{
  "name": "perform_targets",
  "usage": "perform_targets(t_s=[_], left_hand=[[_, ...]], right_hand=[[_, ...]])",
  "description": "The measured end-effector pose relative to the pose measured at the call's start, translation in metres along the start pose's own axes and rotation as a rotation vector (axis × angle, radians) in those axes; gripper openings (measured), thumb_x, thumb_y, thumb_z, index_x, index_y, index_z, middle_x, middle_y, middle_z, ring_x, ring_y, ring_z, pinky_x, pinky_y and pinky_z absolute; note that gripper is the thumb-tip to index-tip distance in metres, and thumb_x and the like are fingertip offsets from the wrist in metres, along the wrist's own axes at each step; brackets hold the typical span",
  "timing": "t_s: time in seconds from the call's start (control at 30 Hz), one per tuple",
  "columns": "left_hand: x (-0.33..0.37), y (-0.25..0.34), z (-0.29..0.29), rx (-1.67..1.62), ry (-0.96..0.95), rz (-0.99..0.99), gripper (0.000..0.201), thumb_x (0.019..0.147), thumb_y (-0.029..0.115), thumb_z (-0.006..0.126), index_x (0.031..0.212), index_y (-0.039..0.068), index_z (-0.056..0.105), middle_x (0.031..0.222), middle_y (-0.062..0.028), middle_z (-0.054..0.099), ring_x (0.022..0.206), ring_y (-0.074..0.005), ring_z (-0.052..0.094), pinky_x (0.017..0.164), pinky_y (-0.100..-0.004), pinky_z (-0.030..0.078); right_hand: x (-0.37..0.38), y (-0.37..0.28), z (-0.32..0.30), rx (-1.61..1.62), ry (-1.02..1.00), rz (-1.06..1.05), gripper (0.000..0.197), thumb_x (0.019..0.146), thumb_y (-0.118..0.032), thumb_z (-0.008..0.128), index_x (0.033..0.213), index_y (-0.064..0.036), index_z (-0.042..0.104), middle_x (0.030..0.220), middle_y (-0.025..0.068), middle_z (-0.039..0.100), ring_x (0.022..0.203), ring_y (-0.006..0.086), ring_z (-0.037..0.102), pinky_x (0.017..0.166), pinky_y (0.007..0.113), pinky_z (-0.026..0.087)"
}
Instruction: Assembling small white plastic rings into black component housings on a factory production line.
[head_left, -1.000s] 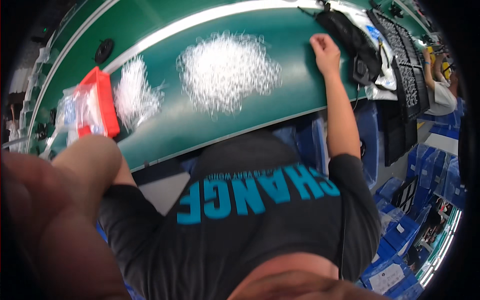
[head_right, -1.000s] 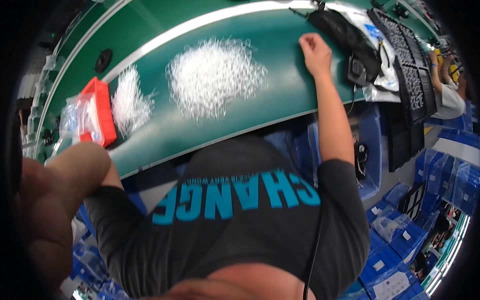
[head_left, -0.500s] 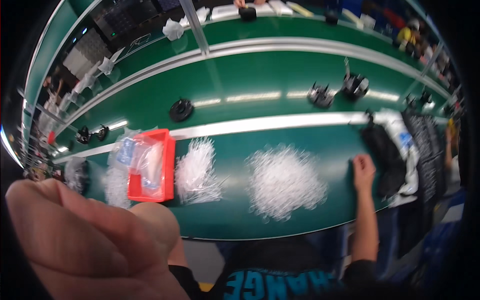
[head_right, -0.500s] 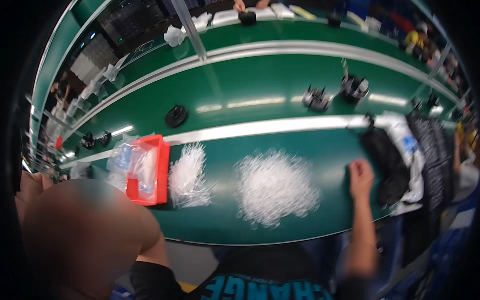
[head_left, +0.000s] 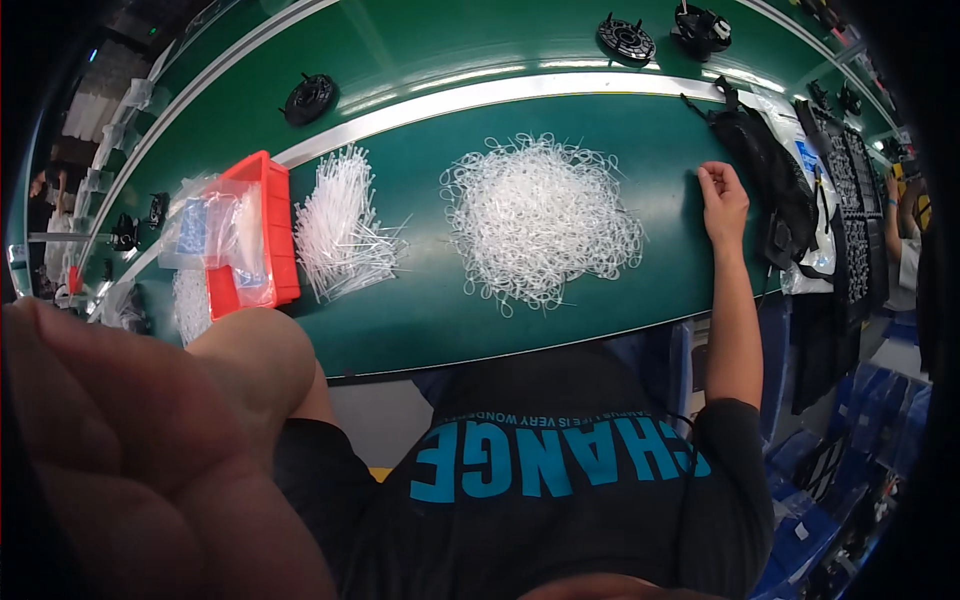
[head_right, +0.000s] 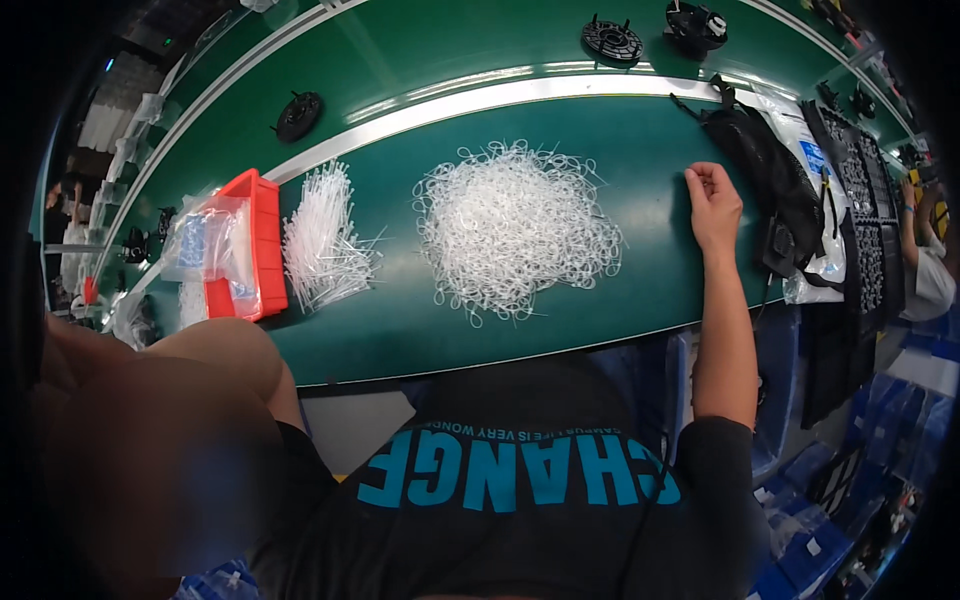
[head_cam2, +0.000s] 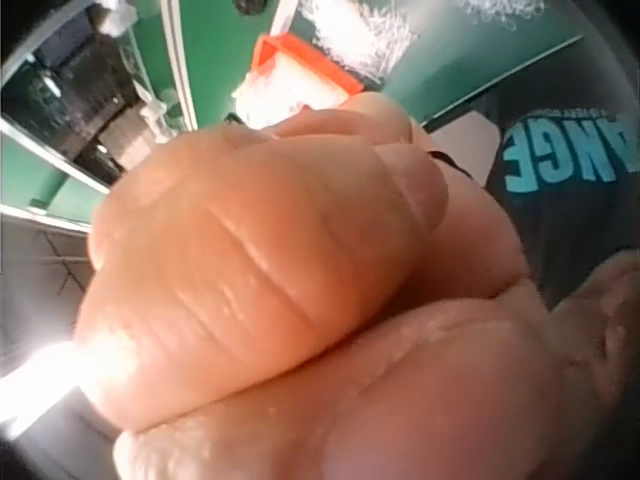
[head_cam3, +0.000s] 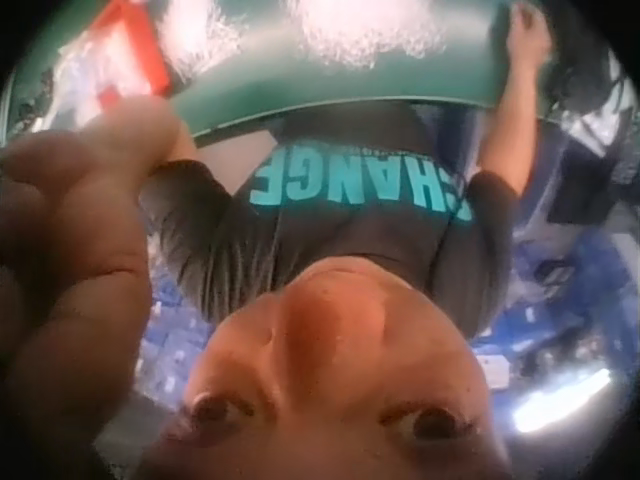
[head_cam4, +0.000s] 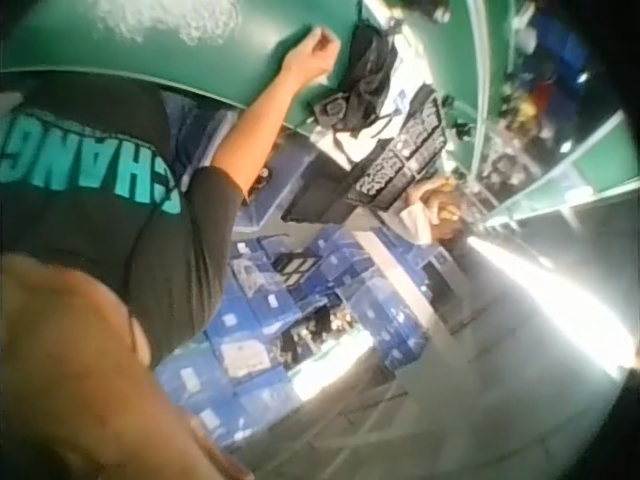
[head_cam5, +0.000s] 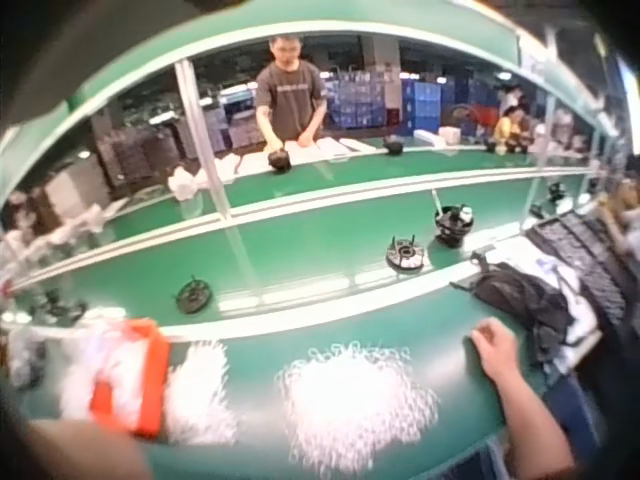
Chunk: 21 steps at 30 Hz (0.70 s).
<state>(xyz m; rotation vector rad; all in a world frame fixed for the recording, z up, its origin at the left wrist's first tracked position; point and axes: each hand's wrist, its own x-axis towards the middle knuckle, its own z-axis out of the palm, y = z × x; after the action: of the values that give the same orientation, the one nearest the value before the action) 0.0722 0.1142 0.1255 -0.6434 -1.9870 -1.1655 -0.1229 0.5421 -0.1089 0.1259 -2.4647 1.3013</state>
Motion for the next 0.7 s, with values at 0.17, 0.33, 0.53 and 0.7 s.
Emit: perform_targets(t_s=[0.17,0.33,0.53,0.7], left_hand=[[-0.013,0.001,-0.007,0.032,0.048,-0.08,0.023,0.085,0.02,0.068,0.095,-0.001,0.065,0.086,-0.0074,0.065,0.073,-0.0182,0.06,0.067,-0.029,0.047],[-0.014,0.004,-0.007,0.172,0.219,-0.154,0.019,0.084,0.017,0.069,0.092,0.0,0.066,0.084,-0.0068,0.066,0.072,-0.0181,0.061,0.066,-0.0297,0.048],[0.006,-0.067,-0.002,0.284,0.324,-0.271,0.015,0.083,0.014,0.07,0.089,0.0,0.067,0.082,-0.006,0.067,0.07,-0.0179,0.062,0.066,-0.0305,0.049],[-0.068,-0.14,0.013,0.725,-0.162,-0.901,0.013,0.083,0.015,0.069,0.084,0.003,0.067,0.081,-0.0159,0.068,0.081,-0.0335,0.067,0.07,-0.0415,0.052]], right_hand=[[-0.007,0.004,-0.001,0.013,-0.008,0.029,0.014,0.089,-0.013,0.067,0.094,-0.0008,0.065,0.075,-0.0011,0.061,0.067,0.0048,0.053,0.064,0.021,0.045],[0.0,-0.003,0.012,0.106,-0.044,-0.006,0.014,0.091,-0.013,0.067,0.095,0.0001,0.064,0.081,-0.0011,0.062,0.074,0.0051,0.055,0.068,0.021,0.046],[-0.006,0.011,-0.006,0.031,-0.012,-0.002,0.014,0.091,-0.014,0.067,0.095,-0.0005,0.065,0.081,-0.0008,0.063,0.073,0.0058,0.056,0.067,0.021,0.046],[0.0,0.005,-0.005,0.005,-0.027,0.006,0.016,0.091,-0.015,0.067,0.096,-0.0005,0.065,0.08,-0.0008,0.063,0.072,0.0065,0.055,0.067,0.022,0.046]])
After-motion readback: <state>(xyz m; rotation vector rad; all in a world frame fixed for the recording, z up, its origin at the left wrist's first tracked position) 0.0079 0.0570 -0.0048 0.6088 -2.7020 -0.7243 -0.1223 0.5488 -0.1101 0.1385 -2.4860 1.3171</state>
